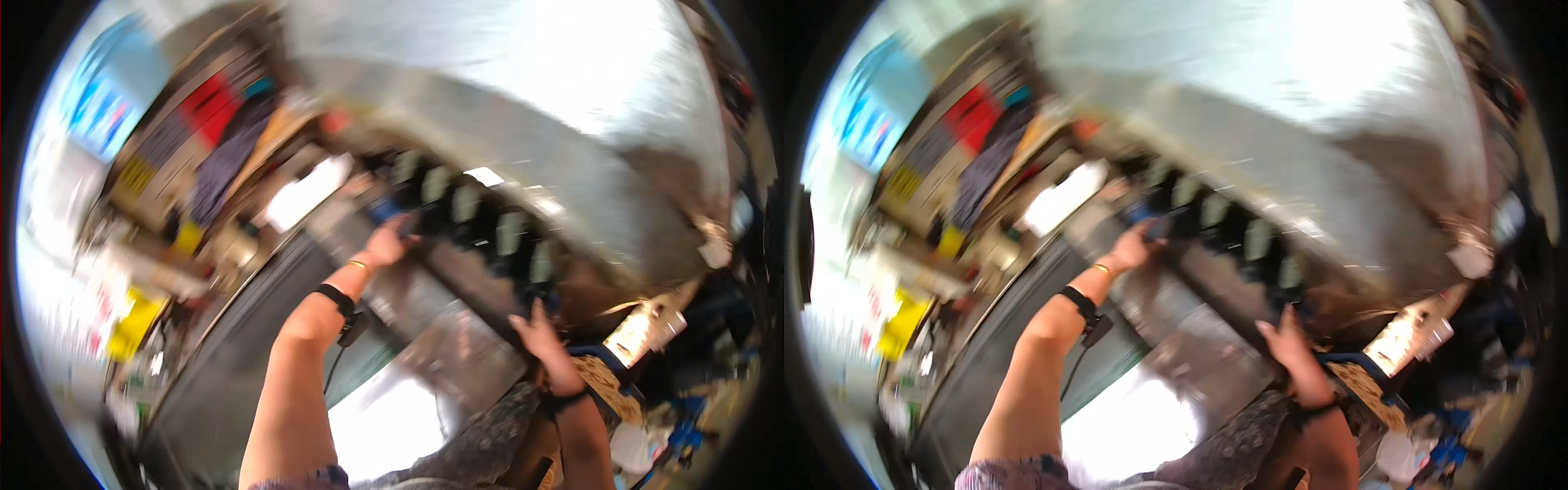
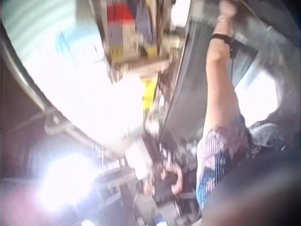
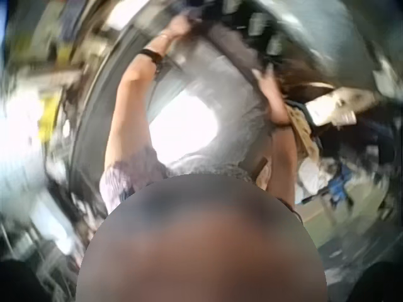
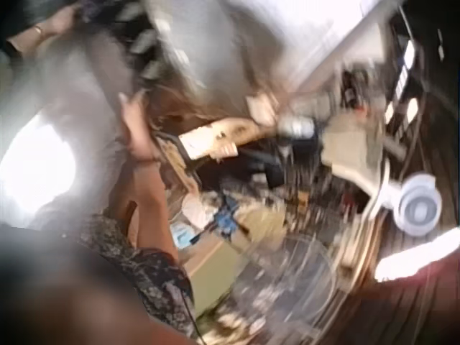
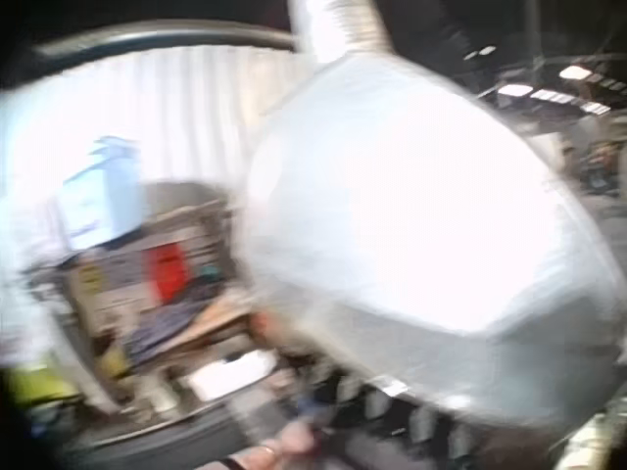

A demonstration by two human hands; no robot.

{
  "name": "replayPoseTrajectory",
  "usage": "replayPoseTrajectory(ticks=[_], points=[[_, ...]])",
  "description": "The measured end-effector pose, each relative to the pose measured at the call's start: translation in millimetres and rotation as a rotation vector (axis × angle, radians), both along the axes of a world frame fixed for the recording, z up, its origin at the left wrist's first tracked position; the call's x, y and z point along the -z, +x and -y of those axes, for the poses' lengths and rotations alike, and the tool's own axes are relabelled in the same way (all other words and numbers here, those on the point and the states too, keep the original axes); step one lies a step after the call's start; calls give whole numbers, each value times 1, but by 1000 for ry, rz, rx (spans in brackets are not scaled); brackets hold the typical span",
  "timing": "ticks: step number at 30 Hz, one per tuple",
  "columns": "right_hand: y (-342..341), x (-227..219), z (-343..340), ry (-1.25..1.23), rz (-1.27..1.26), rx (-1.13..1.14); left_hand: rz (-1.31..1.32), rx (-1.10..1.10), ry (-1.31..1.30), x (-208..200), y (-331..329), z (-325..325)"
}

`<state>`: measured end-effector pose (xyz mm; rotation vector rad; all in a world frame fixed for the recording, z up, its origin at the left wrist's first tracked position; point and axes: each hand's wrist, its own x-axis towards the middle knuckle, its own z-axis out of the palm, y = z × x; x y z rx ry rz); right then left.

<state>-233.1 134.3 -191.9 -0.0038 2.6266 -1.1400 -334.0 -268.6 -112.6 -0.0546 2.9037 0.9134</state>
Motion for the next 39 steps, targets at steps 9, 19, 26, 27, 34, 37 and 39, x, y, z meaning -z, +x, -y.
replayPoseTrajectory(ticks=[9,19,26,27,34,37,39], points=[[294,-106,-49,-39,88,405,-198,-715,-460,-43,587,76],[329,-67,-50,-59,69,-65,174,-1914,-509,-82,934,238],[362,-111,-25,139,-131,-313,56,-2105,-487,-68,911,256],[364,-108,-19,99,-121,-277,-82,-2020,-565,-67,912,249],[380,-131,-4,-51,-110,-72,-334,-641,-611,-85,763,63],[376,-107,-3,-15,-279,-224,-313,-1058,-400,-96,796,30],[373,-100,-5,-1,-289,-263,-97,-1200,192,-114,781,23]])
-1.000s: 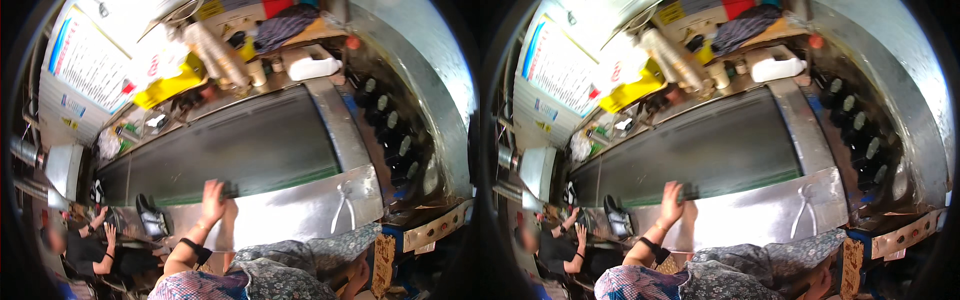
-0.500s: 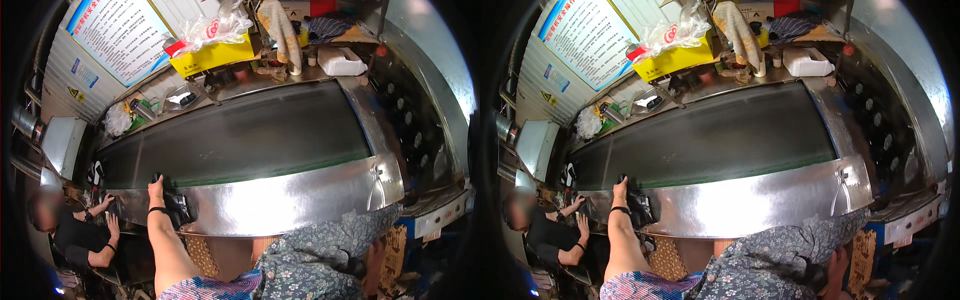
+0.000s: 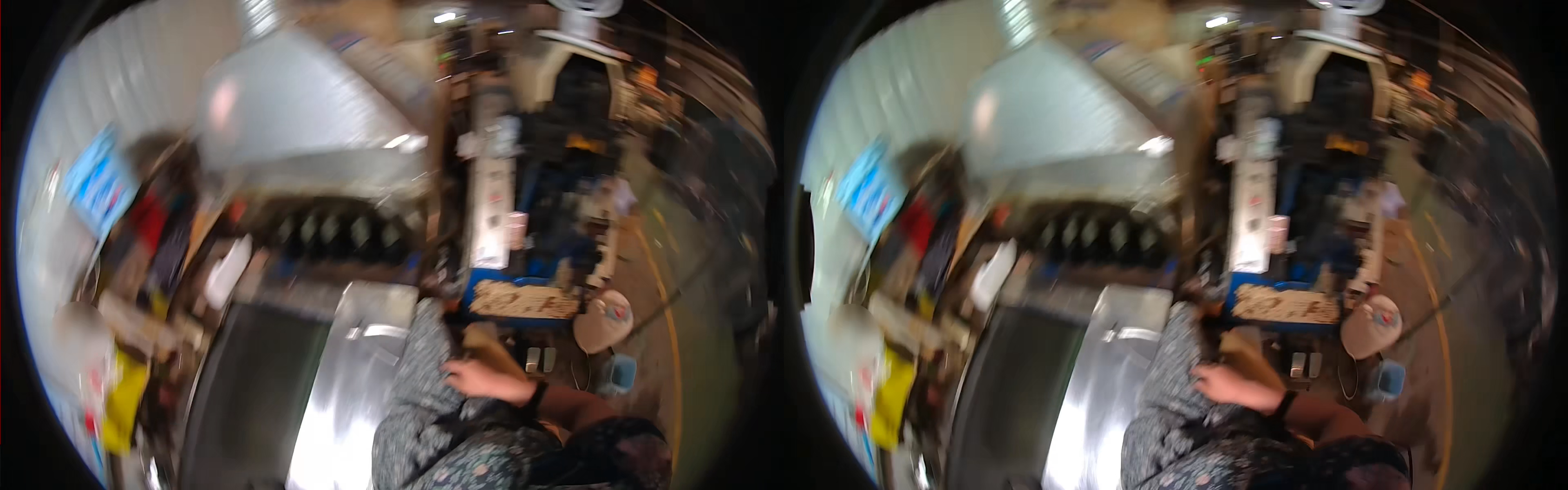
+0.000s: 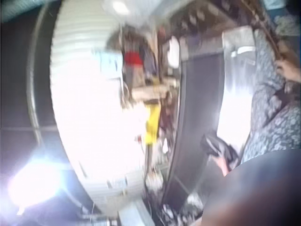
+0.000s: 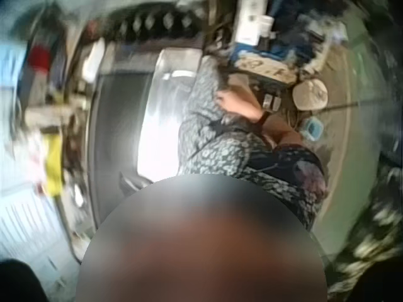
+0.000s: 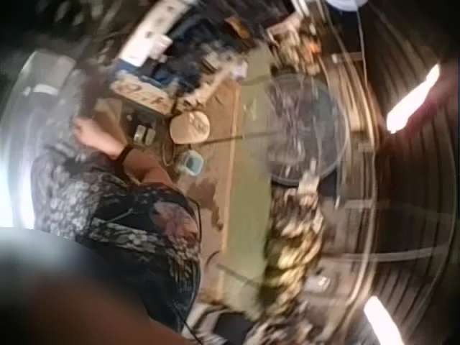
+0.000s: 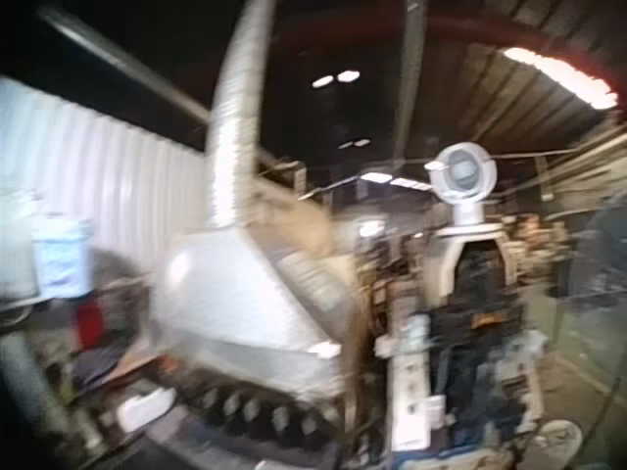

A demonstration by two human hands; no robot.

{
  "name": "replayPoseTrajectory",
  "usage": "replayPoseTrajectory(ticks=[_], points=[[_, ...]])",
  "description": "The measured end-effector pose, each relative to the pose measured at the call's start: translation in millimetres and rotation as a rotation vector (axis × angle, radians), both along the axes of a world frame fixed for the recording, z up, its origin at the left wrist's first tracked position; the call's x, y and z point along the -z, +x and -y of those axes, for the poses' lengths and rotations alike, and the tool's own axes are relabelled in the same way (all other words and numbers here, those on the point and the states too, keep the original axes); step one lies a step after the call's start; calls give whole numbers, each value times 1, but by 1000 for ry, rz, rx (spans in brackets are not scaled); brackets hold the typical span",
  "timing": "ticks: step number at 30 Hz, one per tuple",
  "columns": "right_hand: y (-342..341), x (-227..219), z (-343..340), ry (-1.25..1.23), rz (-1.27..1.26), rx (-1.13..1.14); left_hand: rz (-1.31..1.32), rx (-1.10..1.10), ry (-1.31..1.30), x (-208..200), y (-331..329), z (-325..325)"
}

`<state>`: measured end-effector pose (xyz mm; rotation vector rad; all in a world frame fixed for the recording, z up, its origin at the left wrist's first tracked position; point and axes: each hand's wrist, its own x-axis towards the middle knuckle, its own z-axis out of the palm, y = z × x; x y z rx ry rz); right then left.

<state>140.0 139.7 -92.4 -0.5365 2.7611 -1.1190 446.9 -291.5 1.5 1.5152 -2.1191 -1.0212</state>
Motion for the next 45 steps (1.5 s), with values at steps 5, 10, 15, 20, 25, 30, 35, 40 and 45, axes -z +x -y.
replayPoseTrajectory(ticks=[5,10,15,20,25,30,35,40,45], points=[[-7,-15,-8,-40,-56,30,11,257,469,-17,-55,6],[-48,-83,34,-389,-171,-127,-297,686,639,-60,-151,-98],[-67,-189,13,-747,-247,-127,-112,1346,-314,-78,-252,-182],[-39,-184,-24,-461,-197,-25,-497,1530,461,-84,-304,-256],[-50,-105,-35,-324,-159,-61,-252,1704,546,-29,-338,-268],[-67,-102,-44,-257,-358,-27,-289,1562,600,-32,-331,-283],[-78,-110,-41,-208,-108,-149,-345,1514,442,-20,-354,-287],[-100,-82,-39,-382,139,-332,-352,1564,820,-20,-368,-287],[-84,-79,-12,-438,268,-183,-510,1533,565,50,-387,-257]])
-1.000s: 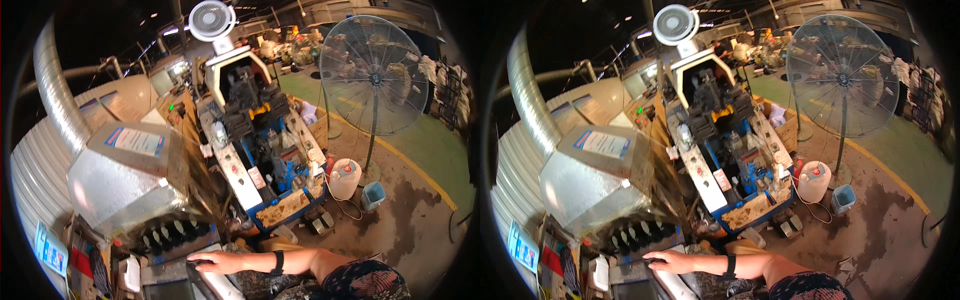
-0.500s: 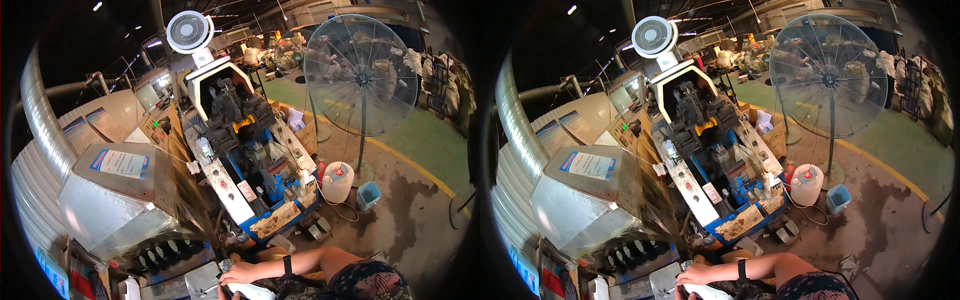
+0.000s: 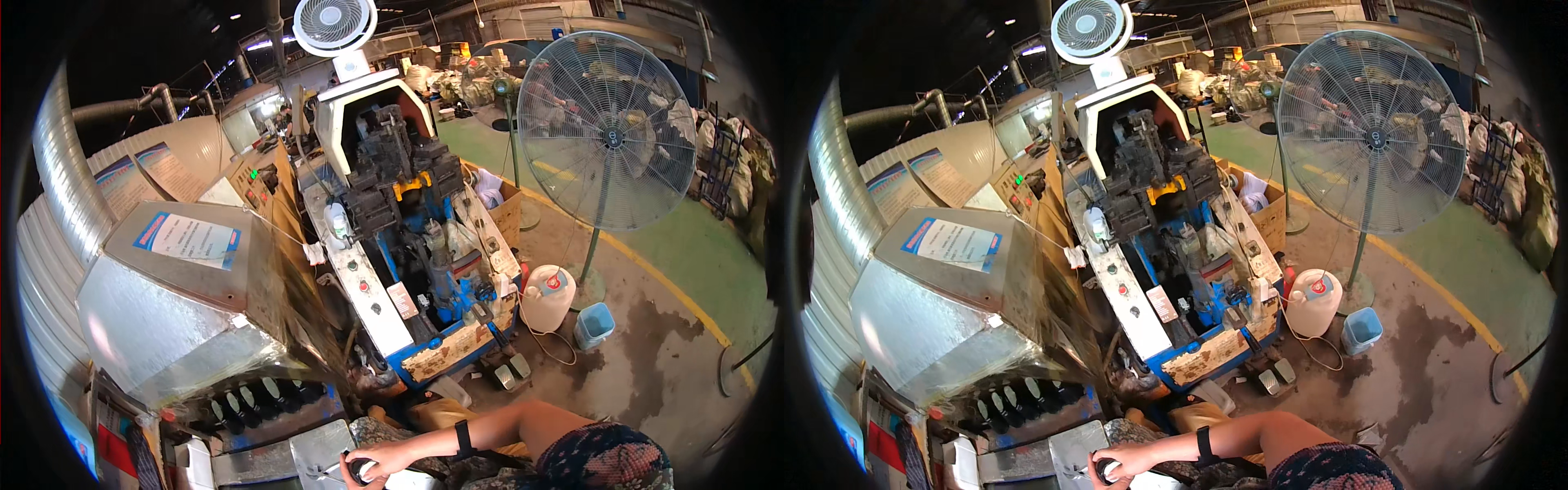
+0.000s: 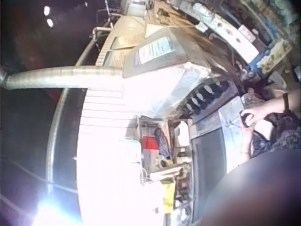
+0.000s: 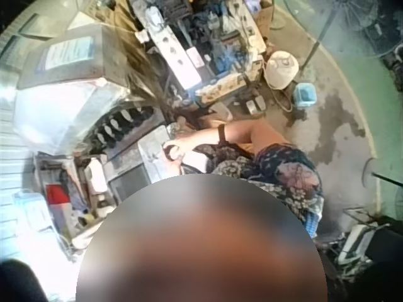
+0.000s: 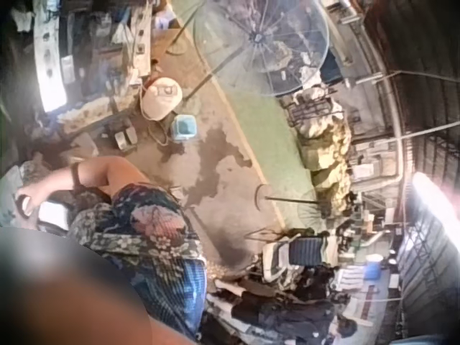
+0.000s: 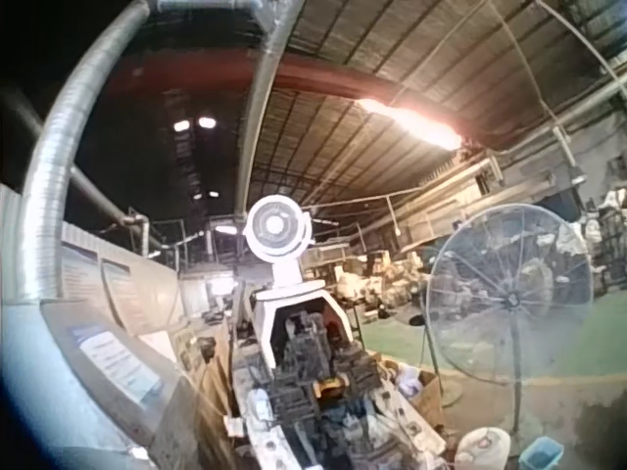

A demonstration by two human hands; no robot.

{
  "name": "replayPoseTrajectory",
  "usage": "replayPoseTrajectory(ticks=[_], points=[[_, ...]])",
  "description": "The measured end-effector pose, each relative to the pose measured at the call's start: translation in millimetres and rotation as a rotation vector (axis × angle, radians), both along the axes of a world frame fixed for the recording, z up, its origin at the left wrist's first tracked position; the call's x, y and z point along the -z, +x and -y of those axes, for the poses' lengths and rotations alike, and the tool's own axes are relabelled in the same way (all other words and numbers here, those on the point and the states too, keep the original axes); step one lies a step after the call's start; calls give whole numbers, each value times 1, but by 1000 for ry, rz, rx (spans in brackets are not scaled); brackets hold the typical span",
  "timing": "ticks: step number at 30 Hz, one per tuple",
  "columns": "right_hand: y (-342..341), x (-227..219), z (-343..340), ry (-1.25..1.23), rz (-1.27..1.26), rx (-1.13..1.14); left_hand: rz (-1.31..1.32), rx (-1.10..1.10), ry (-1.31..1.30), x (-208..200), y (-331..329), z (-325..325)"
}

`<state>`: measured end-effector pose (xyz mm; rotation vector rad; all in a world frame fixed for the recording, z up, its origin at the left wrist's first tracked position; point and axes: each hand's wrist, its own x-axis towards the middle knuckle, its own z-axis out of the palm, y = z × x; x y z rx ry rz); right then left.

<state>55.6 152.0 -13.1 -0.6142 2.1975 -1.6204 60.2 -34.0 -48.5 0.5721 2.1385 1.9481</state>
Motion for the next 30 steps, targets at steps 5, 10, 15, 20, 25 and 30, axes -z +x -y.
replayPoseTrajectory(ticks=[5,10,15,20,25,30], points=[[38,-8,12,2,-189,160,55,-75,-26,64,13,24],[63,-36,1,77,-320,332,-253,-143,-253,-33,47,-22],[46,-15,-9,-146,-91,355,-306,-91,-337,-47,26,-30],[96,71,-9,-190,193,485,-201,-139,-272,-49,-5,-10],[55,5,-29,-250,272,452,408,-76,307,-54,-23,-13],[45,23,-23,-591,763,592,343,-122,203,-30,-7,-7]])
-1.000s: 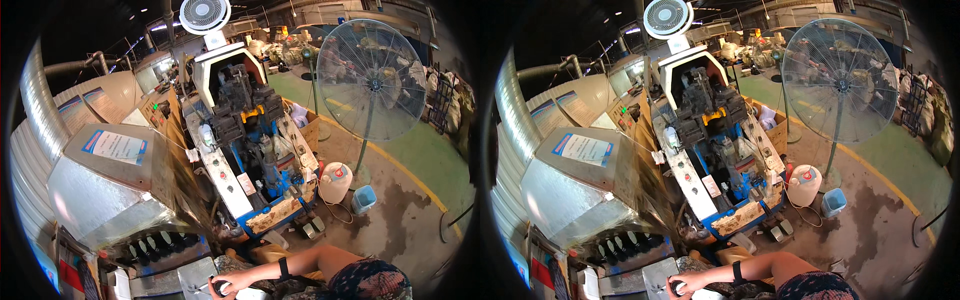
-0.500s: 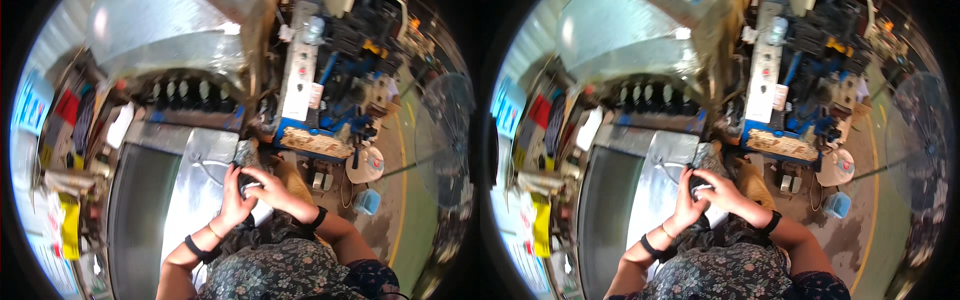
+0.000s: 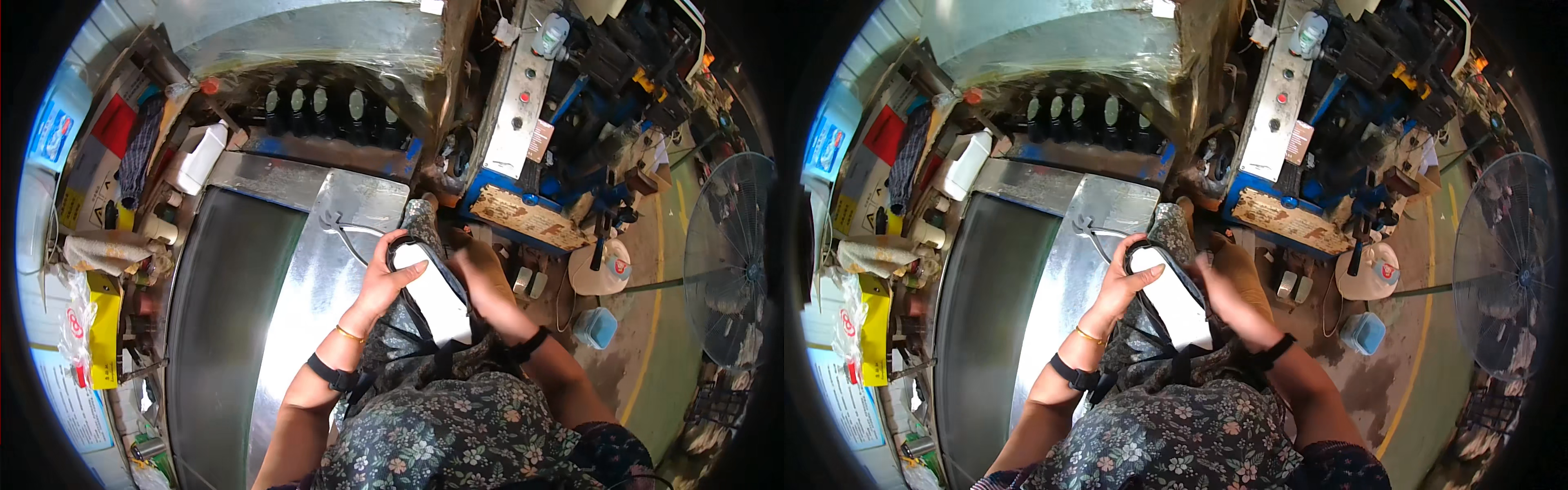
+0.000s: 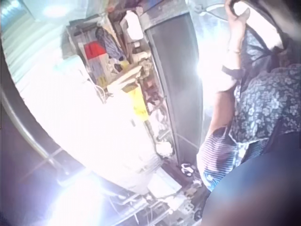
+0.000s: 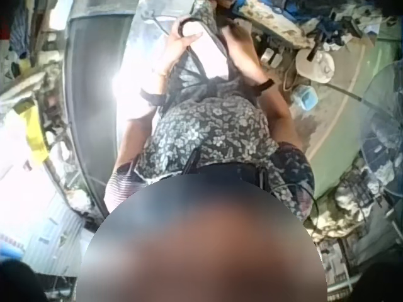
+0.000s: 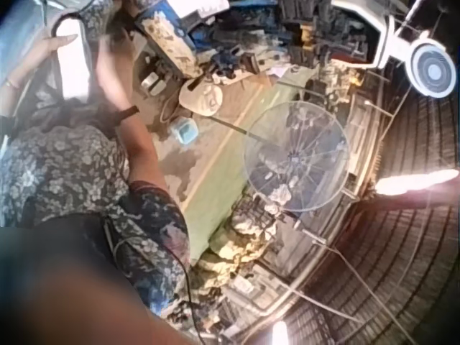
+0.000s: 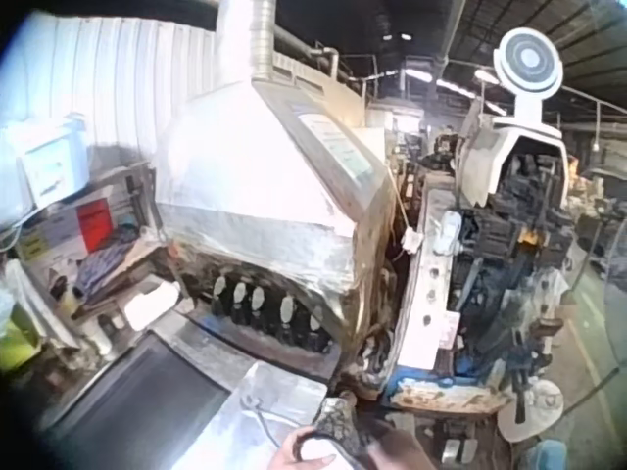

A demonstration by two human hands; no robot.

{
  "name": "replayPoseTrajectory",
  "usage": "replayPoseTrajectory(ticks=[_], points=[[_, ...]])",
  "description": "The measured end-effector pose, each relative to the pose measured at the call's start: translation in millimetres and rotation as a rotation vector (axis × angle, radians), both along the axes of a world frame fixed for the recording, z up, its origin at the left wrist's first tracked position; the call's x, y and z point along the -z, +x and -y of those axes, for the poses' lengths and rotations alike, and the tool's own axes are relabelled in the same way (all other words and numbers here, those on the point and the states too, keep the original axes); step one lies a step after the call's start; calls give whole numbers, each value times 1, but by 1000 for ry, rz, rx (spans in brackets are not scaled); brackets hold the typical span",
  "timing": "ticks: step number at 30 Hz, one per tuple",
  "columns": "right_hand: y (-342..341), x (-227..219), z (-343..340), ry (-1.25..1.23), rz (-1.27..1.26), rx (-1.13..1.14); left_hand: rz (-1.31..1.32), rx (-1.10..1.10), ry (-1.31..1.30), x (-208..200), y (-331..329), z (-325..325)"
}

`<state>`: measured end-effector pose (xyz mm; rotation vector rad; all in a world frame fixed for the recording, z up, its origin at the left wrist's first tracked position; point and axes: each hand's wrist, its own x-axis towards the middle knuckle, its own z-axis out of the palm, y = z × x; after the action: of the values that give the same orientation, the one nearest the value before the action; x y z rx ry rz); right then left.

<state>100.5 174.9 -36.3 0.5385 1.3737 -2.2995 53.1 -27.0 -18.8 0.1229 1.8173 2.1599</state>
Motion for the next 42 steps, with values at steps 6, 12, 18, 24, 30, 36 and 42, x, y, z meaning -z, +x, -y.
replayPoseTrajectory(ticks=[6,12,18,24,30,36,42], points=[[-6,-4,13,1233,-582,-436,24,52,-20,3,-8,-1],[-18,-21,24,1859,-954,-288,111,131,-69,-3,-28,-7],[27,48,-11,558,-583,-221,229,437,392,5,-31,10],[12,16,41,699,-388,-140,-97,-79,-1211,-8,18,-25],[34,16,63,765,-625,-6,-526,-133,-1110,6,37,-2],[44,8,47,850,-647,-155,-12,-399,-251,67,63,-2],[42,-3,30,826,-776,-207,228,40,392,13,-13,-4]])
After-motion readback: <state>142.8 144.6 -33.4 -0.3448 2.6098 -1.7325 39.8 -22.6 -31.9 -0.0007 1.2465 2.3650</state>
